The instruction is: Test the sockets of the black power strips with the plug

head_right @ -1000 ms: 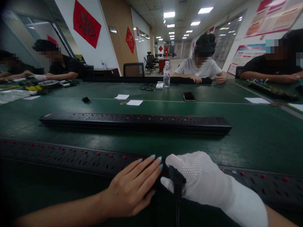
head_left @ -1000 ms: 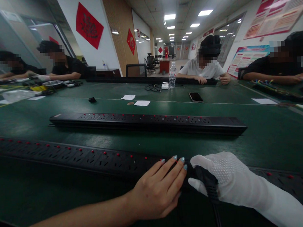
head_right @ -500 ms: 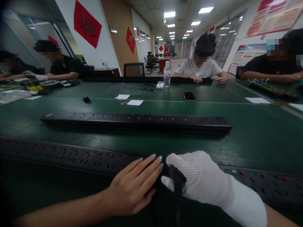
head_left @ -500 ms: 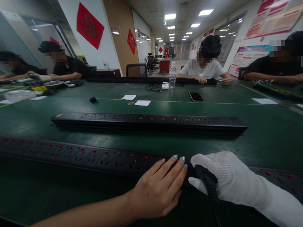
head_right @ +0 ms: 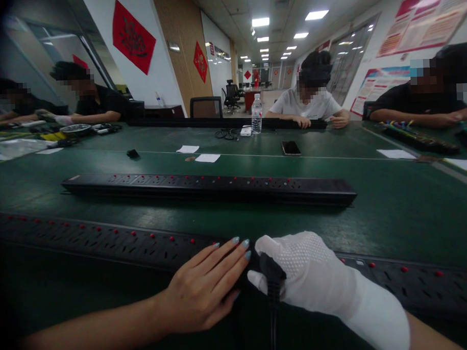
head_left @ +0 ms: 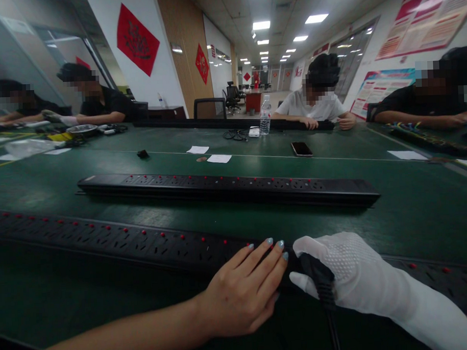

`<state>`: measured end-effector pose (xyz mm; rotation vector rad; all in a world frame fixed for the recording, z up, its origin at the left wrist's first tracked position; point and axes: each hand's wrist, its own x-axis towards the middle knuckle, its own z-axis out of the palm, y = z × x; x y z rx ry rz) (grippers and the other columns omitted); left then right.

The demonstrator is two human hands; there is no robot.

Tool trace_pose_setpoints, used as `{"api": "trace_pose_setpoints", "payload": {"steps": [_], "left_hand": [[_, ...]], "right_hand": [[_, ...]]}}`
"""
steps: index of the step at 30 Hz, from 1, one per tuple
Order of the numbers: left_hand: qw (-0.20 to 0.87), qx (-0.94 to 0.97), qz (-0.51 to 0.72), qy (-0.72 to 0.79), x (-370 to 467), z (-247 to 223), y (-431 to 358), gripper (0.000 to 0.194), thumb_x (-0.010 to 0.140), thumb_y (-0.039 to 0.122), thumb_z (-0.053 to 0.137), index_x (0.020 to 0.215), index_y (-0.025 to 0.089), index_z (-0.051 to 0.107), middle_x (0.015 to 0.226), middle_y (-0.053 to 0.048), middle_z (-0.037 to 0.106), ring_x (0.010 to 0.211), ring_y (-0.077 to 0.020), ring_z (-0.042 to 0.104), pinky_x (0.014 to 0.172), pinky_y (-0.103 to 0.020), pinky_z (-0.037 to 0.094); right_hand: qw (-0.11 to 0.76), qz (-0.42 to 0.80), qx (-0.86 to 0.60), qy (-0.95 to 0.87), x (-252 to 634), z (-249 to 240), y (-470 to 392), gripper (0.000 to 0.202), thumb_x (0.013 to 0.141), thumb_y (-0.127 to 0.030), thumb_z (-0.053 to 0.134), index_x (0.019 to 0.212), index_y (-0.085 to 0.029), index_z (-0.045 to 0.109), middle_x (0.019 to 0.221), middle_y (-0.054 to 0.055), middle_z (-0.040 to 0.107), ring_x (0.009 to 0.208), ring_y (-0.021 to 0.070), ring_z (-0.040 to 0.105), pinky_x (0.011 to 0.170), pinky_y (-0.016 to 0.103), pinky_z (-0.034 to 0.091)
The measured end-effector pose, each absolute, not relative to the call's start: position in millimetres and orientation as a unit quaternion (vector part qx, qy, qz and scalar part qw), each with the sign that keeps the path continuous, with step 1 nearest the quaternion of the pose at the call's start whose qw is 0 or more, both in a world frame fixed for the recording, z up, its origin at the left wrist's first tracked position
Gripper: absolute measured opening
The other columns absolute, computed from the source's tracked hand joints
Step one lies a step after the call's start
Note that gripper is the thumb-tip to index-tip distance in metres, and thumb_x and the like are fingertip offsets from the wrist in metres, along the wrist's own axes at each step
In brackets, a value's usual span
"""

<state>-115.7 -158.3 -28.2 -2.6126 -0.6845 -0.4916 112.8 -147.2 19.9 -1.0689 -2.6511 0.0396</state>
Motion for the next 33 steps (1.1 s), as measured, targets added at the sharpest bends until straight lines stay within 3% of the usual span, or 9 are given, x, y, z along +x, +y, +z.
{"api": "trace_pose_setpoints", "payload": {"steps": [16, 26, 33], "left_hand": [[0.189, -0.934, -0.173, -0.248, -116.2, -26.6, -158.6, 0.053, 0.088, 0.030, 0.036, 0.136, 0.008, 0.031, 0.140, -0.010, 0.035, 0.127, -0.0244, 0.035, 0.098, -0.035, 0.037], [0.188, -0.933, -0.180, -0.248, -115.4, -27.1, -158.8, 0.052, 0.088, 0.029, 0.037, 0.135, 0.008, 0.033, 0.139, -0.010, 0.036, 0.126, -0.0244, 0.037, 0.098, -0.035, 0.037], [0.188, -0.933, -0.178, -0.249, -115.5, -27.9, -158.6, 0.052, 0.088, 0.030, 0.037, 0.135, 0.008, 0.033, 0.139, -0.010, 0.036, 0.126, -0.0245, 0.037, 0.097, -0.035, 0.039]], "right_hand": [[0.161, 0.000, -0.363, -0.918, 111.4, 20.1, -146.9, 0.017, 0.081, -0.033, 0.050, 0.089, -0.018, 0.049, 0.069, 0.001, 0.057, 0.058, 0.0125, 0.054, 0.052, 0.023, 0.034], [0.140, 0.016, -0.370, -0.918, 112.4, 20.3, -147.3, 0.017, 0.083, -0.035, 0.048, 0.089, -0.019, 0.048, 0.071, 0.000, 0.058, 0.059, 0.0129, 0.054, 0.052, 0.024, 0.034], [0.169, -0.017, -0.358, -0.918, 115.1, 14.9, -146.0, 0.021, 0.080, -0.037, 0.052, 0.092, -0.020, 0.048, 0.069, -0.001, 0.058, 0.056, 0.0130, 0.054, 0.050, 0.024, 0.034]]}}
